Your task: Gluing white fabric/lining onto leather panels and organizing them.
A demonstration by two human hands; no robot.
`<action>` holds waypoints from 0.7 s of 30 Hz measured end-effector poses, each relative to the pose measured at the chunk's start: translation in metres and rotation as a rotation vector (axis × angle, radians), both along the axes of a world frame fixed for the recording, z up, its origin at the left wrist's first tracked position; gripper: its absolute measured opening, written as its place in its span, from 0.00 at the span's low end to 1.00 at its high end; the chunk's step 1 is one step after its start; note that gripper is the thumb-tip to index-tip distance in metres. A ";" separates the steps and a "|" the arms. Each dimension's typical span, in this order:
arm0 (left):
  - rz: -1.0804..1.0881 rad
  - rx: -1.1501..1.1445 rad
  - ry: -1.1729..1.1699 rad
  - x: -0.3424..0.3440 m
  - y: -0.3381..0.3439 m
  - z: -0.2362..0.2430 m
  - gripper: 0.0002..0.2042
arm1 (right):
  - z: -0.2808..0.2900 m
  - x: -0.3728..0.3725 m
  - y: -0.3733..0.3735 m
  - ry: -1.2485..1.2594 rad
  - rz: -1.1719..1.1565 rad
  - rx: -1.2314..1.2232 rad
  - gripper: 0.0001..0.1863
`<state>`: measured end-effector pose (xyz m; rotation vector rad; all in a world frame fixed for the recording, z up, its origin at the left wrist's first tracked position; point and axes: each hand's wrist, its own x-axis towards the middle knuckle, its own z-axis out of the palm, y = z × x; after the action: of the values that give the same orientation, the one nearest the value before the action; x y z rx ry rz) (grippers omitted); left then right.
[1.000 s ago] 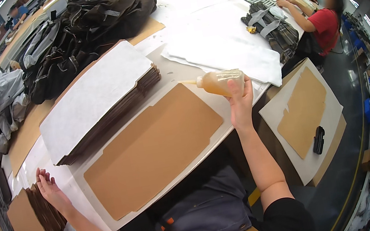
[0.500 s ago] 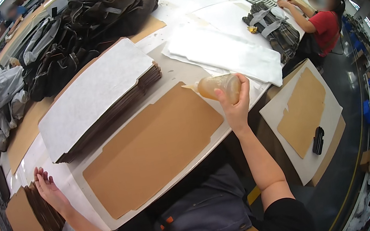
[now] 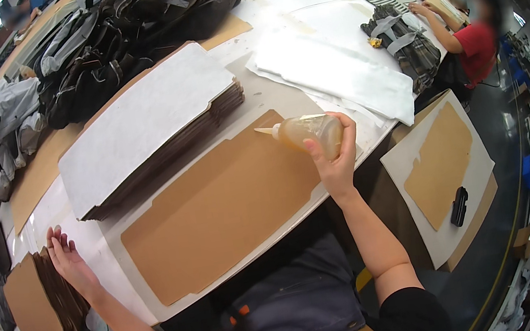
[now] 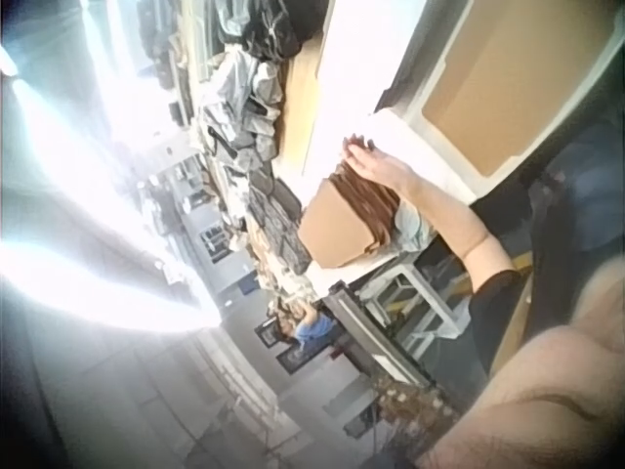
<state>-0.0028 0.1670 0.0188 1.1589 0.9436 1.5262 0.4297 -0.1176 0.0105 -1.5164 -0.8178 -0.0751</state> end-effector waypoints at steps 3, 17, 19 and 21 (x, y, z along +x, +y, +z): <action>-0.012 0.009 -0.022 0.000 0.001 0.000 0.13 | -0.002 -0.006 0.003 0.015 0.027 0.007 0.31; -0.020 0.021 -0.048 -0.001 -0.003 0.004 0.13 | -0.005 -0.032 0.016 0.573 0.200 0.323 0.26; -0.007 0.017 -0.045 -0.004 -0.004 0.004 0.13 | 0.006 -0.029 0.013 0.604 0.177 0.296 0.23; -0.003 0.011 -0.052 -0.001 -0.003 0.004 0.13 | 0.009 -0.024 0.009 0.622 0.146 0.271 0.21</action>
<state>-0.0040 0.1643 0.0225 1.1229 0.8992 1.5541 0.4059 -0.1084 0.0199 -1.1225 -0.3924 0.3656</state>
